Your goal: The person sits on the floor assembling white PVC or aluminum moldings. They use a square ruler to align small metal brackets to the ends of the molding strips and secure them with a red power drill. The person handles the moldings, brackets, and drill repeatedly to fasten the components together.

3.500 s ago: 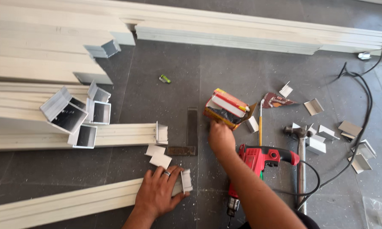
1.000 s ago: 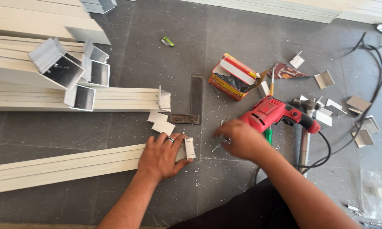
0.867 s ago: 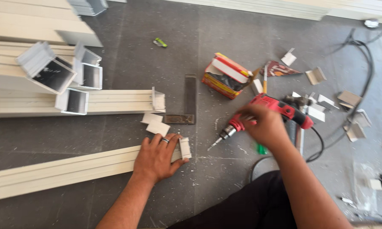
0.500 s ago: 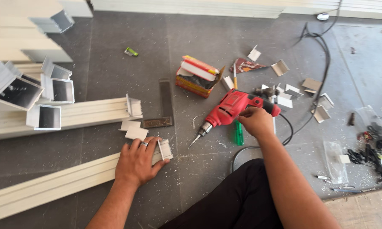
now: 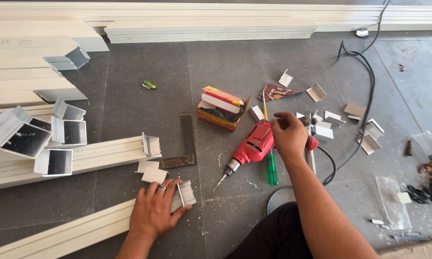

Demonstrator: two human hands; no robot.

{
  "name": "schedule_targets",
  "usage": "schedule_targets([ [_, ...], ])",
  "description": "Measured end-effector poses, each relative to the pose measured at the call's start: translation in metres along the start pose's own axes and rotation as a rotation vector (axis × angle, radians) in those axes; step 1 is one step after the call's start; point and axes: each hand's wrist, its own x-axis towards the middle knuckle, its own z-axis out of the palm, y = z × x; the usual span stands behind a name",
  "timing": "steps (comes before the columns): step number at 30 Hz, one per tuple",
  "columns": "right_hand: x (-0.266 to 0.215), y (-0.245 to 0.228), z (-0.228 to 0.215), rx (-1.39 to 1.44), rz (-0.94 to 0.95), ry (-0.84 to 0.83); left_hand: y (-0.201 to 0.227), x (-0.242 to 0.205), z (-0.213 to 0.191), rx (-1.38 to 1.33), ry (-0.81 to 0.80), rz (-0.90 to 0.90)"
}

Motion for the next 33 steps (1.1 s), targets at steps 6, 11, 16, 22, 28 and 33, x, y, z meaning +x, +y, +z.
schedule_targets([
  [6, 0.013, -0.007, 0.014, -0.029, -0.076, -0.044, -0.001, 0.004, 0.006, -0.02, 0.054, 0.011],
  [11, -0.003, -0.013, 0.04, -0.508, -0.224, -0.285, -0.004, 0.007, 0.01, -0.029, 0.017, 0.009],
  [16, -0.002, -0.004, 0.055, -0.76, -0.241, -0.362, -0.003, 0.006, 0.01, -0.016, 0.067, 0.038],
  [22, 0.001, 0.015, 0.06, -0.673, -0.221, -0.334, -0.002, 0.004, 0.006, -0.018, -0.01, 0.006],
  [28, 0.004, 0.02, 0.063, -0.677, -0.23, -0.293, 0.0, 0.002, 0.002, -0.017, -0.006, 0.014],
  [33, 0.022, -0.005, 0.067, -0.898, 0.002, -0.481, -0.004, 0.003, 0.009, -0.022, 0.029, 0.033],
])
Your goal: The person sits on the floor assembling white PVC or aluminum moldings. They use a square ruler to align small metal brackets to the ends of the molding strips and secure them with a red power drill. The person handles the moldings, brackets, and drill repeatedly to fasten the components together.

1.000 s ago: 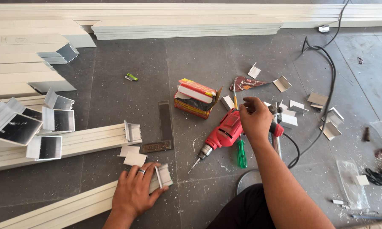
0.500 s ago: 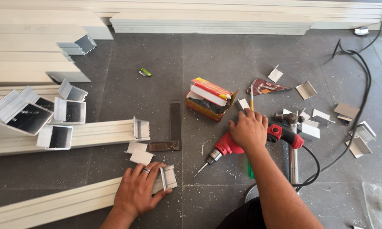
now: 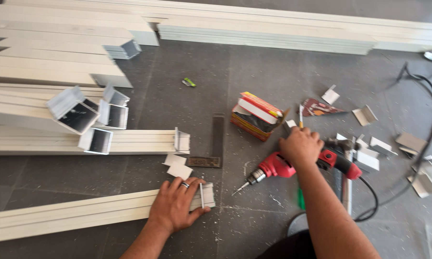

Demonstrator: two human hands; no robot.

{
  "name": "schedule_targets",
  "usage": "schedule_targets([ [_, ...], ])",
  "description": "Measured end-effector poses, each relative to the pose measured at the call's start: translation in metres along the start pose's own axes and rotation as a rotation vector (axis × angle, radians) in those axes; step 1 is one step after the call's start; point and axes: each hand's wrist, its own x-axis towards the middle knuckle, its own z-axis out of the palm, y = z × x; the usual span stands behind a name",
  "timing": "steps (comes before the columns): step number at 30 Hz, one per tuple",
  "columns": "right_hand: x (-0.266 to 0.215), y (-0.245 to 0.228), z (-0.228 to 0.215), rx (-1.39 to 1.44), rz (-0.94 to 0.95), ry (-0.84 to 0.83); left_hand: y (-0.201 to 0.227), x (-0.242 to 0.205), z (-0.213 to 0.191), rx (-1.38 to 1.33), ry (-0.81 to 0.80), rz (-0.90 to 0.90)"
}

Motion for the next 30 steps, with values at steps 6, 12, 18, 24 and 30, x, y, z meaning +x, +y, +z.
schedule_targets([
  [6, 0.014, 0.008, 0.005, 0.271, 0.187, 0.072, -0.003, -0.003, 0.004, -0.094, 0.027, 0.015],
  [12, 0.018, 0.022, -0.012, 1.455, 0.294, 0.452, -0.005, -0.001, 0.008, -0.064, 0.013, 0.023],
  [18, -0.084, -0.012, -0.041, 1.611, 0.188, -0.468, -0.002, -0.004, 0.003, -0.057, 0.008, 0.021],
  [24, -0.147, -0.084, -0.034, 0.84, -0.122, -0.911, -0.005, -0.008, 0.006, -0.014, 0.101, 0.034],
  [30, -0.148, -0.102, -0.014, 0.515, -0.411, -0.683, -0.006, -0.007, 0.011, -0.057, 0.112, 0.045],
])
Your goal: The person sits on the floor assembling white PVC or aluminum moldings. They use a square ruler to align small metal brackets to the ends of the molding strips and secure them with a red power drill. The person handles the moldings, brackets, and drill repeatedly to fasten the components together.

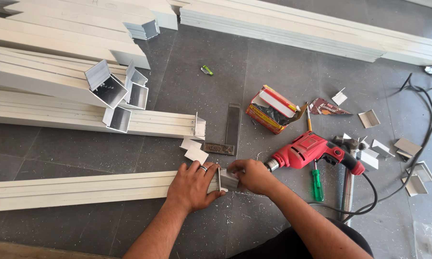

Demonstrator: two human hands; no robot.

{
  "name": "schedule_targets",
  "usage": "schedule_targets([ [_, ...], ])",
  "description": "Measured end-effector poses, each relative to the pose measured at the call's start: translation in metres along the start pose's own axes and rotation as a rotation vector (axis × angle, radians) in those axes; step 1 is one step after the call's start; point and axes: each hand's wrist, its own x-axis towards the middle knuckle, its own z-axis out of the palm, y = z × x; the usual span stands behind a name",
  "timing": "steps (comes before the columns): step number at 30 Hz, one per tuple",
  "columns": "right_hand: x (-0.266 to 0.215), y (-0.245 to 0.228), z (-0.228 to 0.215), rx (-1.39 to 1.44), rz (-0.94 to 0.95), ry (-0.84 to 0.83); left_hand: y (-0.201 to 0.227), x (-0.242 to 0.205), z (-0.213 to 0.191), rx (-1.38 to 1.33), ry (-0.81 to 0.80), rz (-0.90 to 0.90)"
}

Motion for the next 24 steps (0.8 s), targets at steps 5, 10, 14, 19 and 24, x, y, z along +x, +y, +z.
schedule_targets([
  [5, 0.009, 0.013, 0.008, -0.252, -0.421, 0.124, -0.001, 0.001, 0.002, 0.03, 0.02, 0.014],
  [10, 0.003, 0.009, 0.022, -0.258, -0.472, 0.211, -0.001, 0.006, -0.001, 0.067, -0.089, 0.005],
  [14, -0.004, 0.003, 0.023, -0.219, -0.381, 0.207, 0.001, 0.005, -0.002, 0.069, -0.091, -0.012],
  [19, -0.003, 0.003, 0.031, -0.146, -0.503, 0.244, 0.001, 0.007, -0.001, 0.107, -0.064, -0.001],
  [24, 0.002, 0.012, 0.032, -0.156, -0.51, 0.248, 0.001, 0.009, 0.0, 0.135, -0.124, -0.023],
])
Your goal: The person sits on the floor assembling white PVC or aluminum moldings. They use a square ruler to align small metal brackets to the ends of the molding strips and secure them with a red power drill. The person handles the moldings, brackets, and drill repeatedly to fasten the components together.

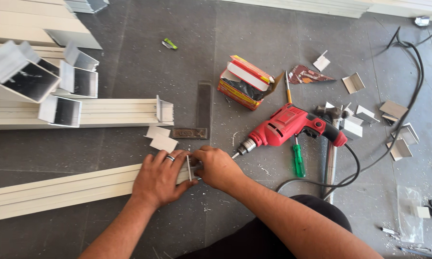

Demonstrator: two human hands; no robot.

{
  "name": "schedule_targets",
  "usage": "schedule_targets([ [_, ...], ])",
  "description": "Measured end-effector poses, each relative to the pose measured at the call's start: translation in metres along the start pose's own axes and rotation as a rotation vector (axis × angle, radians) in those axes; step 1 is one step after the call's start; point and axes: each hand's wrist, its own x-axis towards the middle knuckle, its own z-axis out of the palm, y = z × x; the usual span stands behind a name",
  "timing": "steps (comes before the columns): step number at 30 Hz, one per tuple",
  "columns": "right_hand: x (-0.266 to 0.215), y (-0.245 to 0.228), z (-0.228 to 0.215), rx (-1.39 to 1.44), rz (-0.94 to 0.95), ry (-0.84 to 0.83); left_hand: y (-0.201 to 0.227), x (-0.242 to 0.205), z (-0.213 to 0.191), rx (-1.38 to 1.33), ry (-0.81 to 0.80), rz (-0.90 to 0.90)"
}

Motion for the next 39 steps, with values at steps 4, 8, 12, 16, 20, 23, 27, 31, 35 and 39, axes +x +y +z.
schedule_targets([
  [4, 0.002, 0.001, -0.003, -0.003, 0.004, -0.043, 0.001, -0.001, 0.002, 0.004, 0.107, 0.017],
  [8, 0.003, 0.001, -0.005, 0.014, 0.002, -0.059, 0.003, 0.0, 0.002, -0.018, 0.086, 0.003],
  [12, 0.004, 0.0, -0.007, 0.011, 0.038, -0.096, 0.002, 0.0, 0.003, -0.015, 0.077, -0.009],
  [16, 0.006, 0.004, -0.007, 0.006, 0.028, -0.074, 0.001, 0.0, 0.004, -0.008, 0.094, 0.001],
  [20, 0.01, 0.012, -0.01, -0.001, 0.04, -0.086, 0.003, -0.001, 0.002, -0.048, 0.091, 0.0],
  [23, 0.015, 0.02, -0.024, 0.02, 0.162, -0.173, 0.002, -0.001, -0.002, -0.07, 0.069, 0.005],
  [27, 0.016, 0.025, -0.062, 0.035, 0.288, -0.104, 0.002, -0.003, -0.003, -0.09, 0.055, 0.003],
  [31, 0.019, 0.016, -0.08, 0.285, 0.518, 0.12, 0.001, -0.003, 0.002, -0.085, 0.092, 0.012],
  [35, 0.026, 0.014, -0.072, 0.219, 0.168, 0.415, 0.0, -0.003, 0.005, -0.093, 0.102, 0.02],
  [39, 0.036, 0.0, -0.053, 0.231, 0.179, 0.273, 0.001, -0.005, 0.002, -0.114, 0.151, 0.031],
])
